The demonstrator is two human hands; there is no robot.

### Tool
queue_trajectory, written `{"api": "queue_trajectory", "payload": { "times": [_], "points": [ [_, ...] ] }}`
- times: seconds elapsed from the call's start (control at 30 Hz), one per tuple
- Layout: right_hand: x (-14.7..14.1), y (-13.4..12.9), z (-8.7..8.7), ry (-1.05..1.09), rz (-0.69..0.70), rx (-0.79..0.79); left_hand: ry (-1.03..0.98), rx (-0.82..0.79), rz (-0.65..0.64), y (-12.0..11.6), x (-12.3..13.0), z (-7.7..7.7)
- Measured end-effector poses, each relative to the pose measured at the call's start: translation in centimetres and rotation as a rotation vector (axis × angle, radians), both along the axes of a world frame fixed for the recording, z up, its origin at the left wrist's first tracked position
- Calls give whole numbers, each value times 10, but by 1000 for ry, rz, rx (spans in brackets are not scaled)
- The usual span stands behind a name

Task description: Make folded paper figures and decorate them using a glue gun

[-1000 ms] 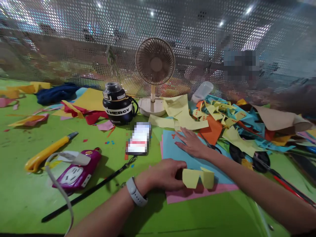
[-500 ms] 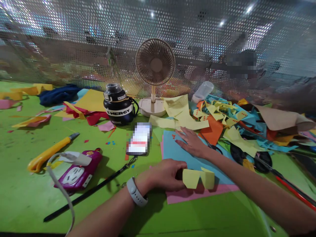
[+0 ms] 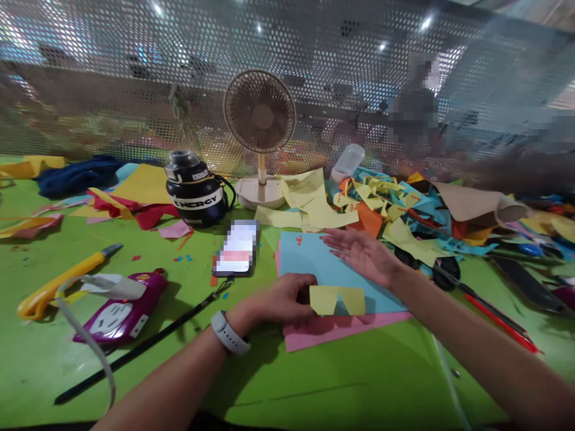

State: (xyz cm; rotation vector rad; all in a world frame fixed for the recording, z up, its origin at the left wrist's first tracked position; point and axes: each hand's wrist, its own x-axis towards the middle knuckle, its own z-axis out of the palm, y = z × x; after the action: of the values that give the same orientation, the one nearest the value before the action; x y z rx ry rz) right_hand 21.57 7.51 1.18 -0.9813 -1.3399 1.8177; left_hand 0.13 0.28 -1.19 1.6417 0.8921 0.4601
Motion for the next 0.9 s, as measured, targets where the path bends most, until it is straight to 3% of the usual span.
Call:
{"api": "queue_trajectory", "payload": {
  "times": [0.1,0.3,0.6,0.77,0.9],
  "points": [
    [-2,-1,-3,-149,19,53,-40,-33,-9,-1,2,-2],
    [-11,6,-7,-482,30,411,-17,6,1,-2,2,-4],
    [-2,-7,-11,-405,60,327,-80,14,-13,-1,1,-5],
    [1,-21,1,-261,11,218,-28,165,21,-1,0,-5],
    [4,-42,5,-217,11,254,-129,49,25,-1,3,-4]
  ]
}}
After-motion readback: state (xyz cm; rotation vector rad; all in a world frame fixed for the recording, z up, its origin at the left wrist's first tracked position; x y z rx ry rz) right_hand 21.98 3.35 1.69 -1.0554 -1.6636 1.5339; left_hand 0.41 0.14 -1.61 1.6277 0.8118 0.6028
